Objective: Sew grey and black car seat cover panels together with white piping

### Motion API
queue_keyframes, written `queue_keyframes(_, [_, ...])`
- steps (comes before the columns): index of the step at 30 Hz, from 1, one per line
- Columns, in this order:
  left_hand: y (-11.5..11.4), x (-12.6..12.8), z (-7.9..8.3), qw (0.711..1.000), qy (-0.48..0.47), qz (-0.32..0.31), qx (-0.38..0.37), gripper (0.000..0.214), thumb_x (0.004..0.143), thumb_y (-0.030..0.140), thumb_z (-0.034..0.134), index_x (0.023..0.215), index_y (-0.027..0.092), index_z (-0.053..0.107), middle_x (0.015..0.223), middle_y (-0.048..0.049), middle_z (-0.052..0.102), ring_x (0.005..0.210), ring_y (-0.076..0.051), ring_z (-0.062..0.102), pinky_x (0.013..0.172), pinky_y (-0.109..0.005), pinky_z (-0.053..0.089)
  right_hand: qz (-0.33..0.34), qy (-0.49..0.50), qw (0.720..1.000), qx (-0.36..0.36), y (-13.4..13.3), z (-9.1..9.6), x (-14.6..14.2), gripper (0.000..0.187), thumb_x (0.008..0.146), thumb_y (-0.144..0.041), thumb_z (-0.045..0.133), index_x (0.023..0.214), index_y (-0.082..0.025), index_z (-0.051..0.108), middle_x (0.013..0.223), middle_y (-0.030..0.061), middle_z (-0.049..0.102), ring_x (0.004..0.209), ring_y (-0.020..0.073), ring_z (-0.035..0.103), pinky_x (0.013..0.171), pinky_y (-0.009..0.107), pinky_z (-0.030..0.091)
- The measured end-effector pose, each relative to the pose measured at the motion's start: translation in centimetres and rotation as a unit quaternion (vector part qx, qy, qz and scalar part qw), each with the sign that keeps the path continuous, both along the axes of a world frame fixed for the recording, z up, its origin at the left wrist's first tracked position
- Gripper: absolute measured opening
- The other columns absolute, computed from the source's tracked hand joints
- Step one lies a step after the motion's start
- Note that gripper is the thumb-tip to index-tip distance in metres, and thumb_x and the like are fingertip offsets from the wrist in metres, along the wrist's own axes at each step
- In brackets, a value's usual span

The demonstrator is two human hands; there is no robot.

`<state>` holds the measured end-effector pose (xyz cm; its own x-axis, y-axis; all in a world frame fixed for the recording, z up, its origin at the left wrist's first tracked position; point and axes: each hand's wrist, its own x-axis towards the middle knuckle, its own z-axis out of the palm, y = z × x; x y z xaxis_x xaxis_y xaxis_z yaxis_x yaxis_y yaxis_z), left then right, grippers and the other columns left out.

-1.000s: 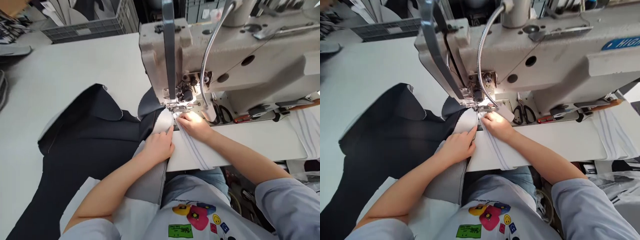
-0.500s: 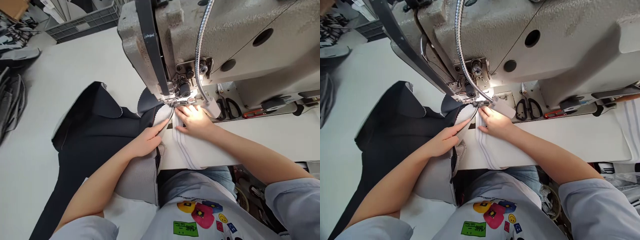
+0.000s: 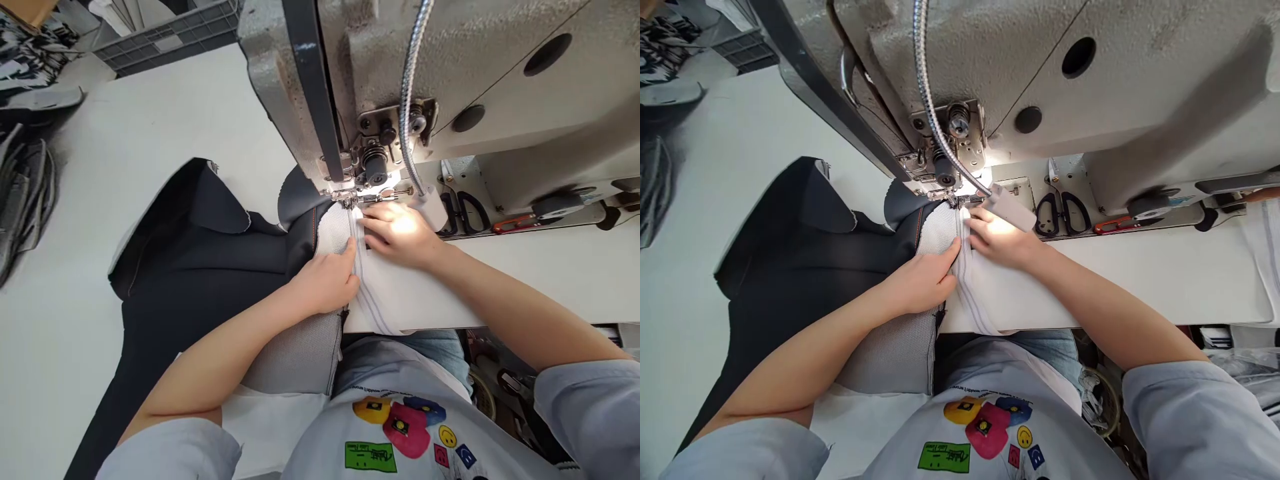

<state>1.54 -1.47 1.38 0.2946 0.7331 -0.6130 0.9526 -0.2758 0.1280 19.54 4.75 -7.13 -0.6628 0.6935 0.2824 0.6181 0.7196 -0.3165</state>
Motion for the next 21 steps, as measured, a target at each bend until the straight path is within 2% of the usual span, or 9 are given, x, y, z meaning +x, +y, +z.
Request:
queue_keyframes(3, [-0.1,-0.3,-0.1,1.0,-0.016,-0.001,0.009,0.071,0.088,0.025,0.032,0.154,0.009,0.014,0.109,-0.0141,0.07,0.101,-0.032,0.066,0.078,-0.037,0.049,-0.014,0.0,1.0,0.018,0.1,0.0,0.3,0.034,0.098,-0.029,0.038,0.112,-0.016,0.066,0.104,0.0117,0.065,0.101,0.0251,0.056,0.09,0.044,0.043])
queue_keyframes(8, [-0.2,-1.0,-0.2,0.999,-0.042,0.006,0.011,0.071,0.087,0.025,0.032,0.154,0.009,0.015,0.11,-0.0144,0.069,0.1,-0.031,0.066,0.078,-0.036,0.049,0.038,-0.017,0.998,0.056,0.2,0.3,-0.9,0.038,0.096,-0.024,0.039,0.126,-0.012,0.058,0.104,0.0128,0.062,0.093,0.0232,0.053,0.084,0.041,0.045])
queue_keyframes(12, [-0.3,-1.4,-0.2,0.998,-0.059,0.004,0.024,0.07,0.087,0.023,0.031,0.154,0.008,0.016,0.108,-0.0141,0.07,0.102,-0.032,0.066,0.08,-0.037,0.049,-0.038,-0.017,0.996,0.079,0.5,0.4,-1.0,0.032,0.095,-0.023,0.039,0.103,-0.014,0.068,0.094,0.011,0.061,0.092,0.0234,0.051,0.085,0.04,0.044])
queue_keyframes(14, [-0.4,-1.5,-0.3,0.997,-0.066,0.007,0.026,0.07,0.087,0.023,0.031,0.154,0.008,0.017,0.108,-0.0142,0.07,0.102,-0.032,0.066,0.08,-0.037,0.049,-0.049,-0.013,0.996,0.077,0.7,0.3,-0.9,0.032,0.095,-0.023,0.039,0.099,-0.014,0.069,0.09,0.0108,0.06,0.091,0.0237,0.051,0.085,0.041,0.044])
queue_keyframes(18, [-0.4,-1.6,-0.4,0.997,-0.077,0.01,0.023,0.069,0.088,0.024,0.032,0.154,0.009,0.017,0.112,-0.0141,0.07,0.102,-0.032,0.066,0.081,-0.037,0.049,0.029,-0.002,0.998,0.054,0.8,0.2,-0.5,0.034,0.096,-0.026,0.038,0.113,-0.012,0.065,0.089,0.0109,0.06,0.083,0.0211,0.052,0.079,0.039,0.044])
queue_keyframes(21, [-0.4,-1.5,-0.3,0.997,-0.073,0.01,0.021,0.069,0.088,0.024,0.032,0.154,0.008,0.017,0.113,-0.0142,0.069,0.103,-0.031,0.065,0.081,-0.036,0.049,0.073,0.012,0.996,0.039,0.9,0.1,-0.3,0.033,0.096,-0.029,0.041,0.113,-0.012,0.064,0.084,0.0091,0.06,0.082,0.0209,0.051,0.076,0.036,0.044])
